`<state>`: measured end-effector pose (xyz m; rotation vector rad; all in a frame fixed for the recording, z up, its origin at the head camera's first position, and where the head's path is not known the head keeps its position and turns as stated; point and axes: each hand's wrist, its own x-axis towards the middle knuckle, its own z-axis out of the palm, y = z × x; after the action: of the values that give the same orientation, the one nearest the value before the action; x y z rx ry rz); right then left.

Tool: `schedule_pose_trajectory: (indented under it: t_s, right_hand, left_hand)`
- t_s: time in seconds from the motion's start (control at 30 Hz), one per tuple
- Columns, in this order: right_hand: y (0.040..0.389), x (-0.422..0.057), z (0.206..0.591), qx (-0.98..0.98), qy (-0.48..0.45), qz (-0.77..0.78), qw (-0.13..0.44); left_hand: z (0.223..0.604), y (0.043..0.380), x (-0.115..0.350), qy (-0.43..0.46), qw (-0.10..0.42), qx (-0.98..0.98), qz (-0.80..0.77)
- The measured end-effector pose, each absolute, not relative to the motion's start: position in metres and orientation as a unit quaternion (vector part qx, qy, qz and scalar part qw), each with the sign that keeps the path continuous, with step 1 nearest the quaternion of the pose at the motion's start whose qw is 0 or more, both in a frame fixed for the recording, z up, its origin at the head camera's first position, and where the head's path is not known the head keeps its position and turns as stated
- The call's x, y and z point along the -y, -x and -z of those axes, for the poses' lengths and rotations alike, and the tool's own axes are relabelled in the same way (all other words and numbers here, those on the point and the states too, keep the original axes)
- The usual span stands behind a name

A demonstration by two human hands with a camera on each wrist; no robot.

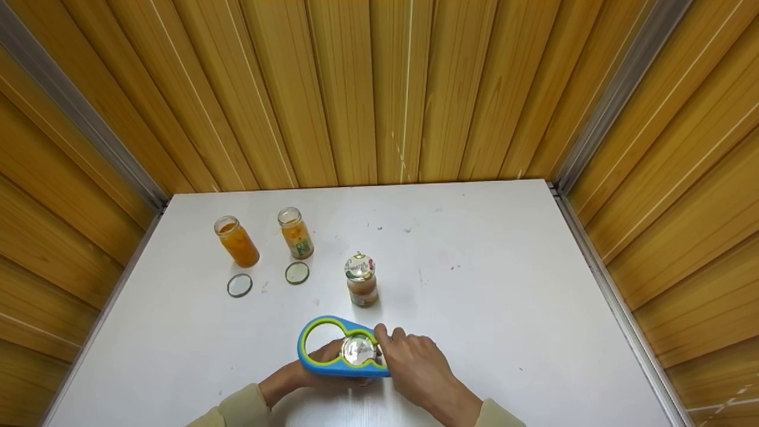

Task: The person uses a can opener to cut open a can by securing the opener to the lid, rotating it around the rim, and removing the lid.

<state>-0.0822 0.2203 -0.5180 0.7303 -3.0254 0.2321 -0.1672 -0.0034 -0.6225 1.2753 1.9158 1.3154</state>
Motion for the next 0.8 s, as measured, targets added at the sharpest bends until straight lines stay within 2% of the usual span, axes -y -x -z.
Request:
schedule_pose_trajectory:
  t_s: [0.07,0.33,0.53,0.8]
  right_hand:
    - [0.086,-0.222,0.519,0.966,-0.248,-0.075,0.012]
    - [0.093,-0.230,0.524,0.955,-0.281,-0.091,0.024]
    - [0.094,-0.237,0.522,0.958,-0.271,-0.093,0.033]
    - [0.092,-0.256,0.520,0.970,-0.226,-0.088,0.031]
  left_hand:
    - [0.631,0.176,0.005,-0.507,0.227,-0.690,-0.464]
    - [0.586,0.177,0.007,-0.468,0.332,-0.716,-0.397]
    - [0.585,0.179,0.013,-0.395,0.415,-0.707,-0.415]
    - [0.580,0.175,0.026,-0.357,0.433,-0.697,-0.446]
